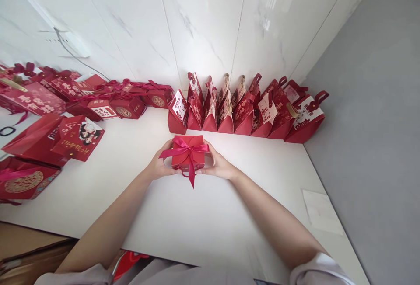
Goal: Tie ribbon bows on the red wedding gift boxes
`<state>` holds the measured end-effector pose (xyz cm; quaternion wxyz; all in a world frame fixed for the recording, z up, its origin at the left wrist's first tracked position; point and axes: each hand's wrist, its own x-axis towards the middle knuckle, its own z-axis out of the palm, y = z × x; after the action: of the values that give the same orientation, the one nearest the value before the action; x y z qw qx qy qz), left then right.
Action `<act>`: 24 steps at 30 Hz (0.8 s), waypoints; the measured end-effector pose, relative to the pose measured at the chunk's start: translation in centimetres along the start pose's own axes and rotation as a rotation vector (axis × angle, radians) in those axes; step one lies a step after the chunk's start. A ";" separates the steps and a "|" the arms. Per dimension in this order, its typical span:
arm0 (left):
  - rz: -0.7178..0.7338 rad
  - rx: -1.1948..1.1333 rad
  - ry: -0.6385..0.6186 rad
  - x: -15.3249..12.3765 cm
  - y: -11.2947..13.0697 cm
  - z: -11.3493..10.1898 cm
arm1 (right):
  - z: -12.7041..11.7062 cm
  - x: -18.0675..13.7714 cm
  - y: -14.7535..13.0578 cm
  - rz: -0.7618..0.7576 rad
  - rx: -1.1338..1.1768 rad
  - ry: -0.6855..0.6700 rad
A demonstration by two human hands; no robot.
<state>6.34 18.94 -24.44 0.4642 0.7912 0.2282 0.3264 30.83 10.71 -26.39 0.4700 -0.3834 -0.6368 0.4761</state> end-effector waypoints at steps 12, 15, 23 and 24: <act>-0.078 0.073 -0.004 0.7 -0.7 0.4 | -0.9 0.6 -0.1 0.030 0.102 0.018; -0.129 0.046 -0.006 0.5 -1.1 0.4 | -1.0 0.7 -0.1 0.043 0.092 0.019; -0.132 -0.011 -0.044 0.4 -1.5 0.0 | -0.4 0.5 0.8 0.065 0.076 0.068; -0.119 -0.024 -0.066 0.4 -1.4 -0.1 | 0.0 0.5 0.7 0.047 0.068 0.149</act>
<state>6.45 19.97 -25.54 0.4995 0.7808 0.2554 0.2749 30.76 11.35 -26.98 0.5176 -0.4163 -0.5744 0.4784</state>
